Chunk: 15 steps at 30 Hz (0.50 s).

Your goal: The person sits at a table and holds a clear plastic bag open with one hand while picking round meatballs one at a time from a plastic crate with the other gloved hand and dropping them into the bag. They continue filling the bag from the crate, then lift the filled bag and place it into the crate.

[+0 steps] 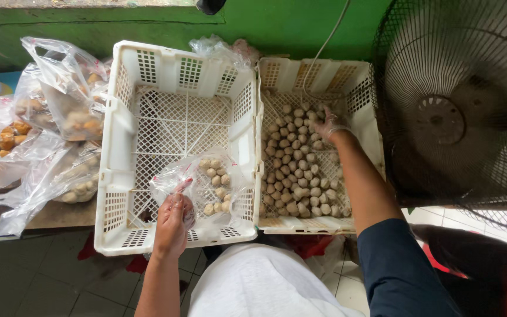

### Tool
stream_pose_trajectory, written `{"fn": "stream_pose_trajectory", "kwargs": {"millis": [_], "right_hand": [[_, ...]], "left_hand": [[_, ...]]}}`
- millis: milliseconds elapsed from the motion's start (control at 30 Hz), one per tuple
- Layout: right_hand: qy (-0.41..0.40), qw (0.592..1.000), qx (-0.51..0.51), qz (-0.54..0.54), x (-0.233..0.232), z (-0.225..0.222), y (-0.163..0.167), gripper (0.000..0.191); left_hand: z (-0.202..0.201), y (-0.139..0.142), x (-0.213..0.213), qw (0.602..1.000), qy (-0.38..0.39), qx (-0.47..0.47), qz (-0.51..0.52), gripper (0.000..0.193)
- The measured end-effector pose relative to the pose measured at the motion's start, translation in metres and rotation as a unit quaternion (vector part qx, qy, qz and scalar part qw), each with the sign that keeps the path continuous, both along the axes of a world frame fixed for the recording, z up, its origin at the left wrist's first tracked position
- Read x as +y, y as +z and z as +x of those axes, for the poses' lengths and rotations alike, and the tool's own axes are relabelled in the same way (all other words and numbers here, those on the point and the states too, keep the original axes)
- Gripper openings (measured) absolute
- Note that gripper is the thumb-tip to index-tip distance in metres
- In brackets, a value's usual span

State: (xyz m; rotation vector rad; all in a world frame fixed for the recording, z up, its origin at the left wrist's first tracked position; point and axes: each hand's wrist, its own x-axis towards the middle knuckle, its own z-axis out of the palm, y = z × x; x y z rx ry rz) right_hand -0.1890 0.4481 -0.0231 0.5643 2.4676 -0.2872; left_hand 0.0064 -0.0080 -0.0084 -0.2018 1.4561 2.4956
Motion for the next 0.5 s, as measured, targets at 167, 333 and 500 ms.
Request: {"fn": "stream_pose_trajectory", "kwargs": {"millis": [167,333,500], "right_hand": [[0.121,0.992,0.033,0.005,-0.051,0.018,-0.022,0.109],[0.328,0.941,-0.062,0.056,-0.085,0.084,0.006,0.093],[0.315,0.921,-0.212,-0.084,-0.073,0.099,0.058,0.080]], "left_hand": [[0.002,0.004,-0.002,1.000,0.005,-0.006,-0.007,0.048],[0.003,0.005,-0.005,1.000,0.018,-0.005,-0.006,0.049],[0.004,0.002,-0.006,1.000,0.025,0.003,0.000,0.049]]}}
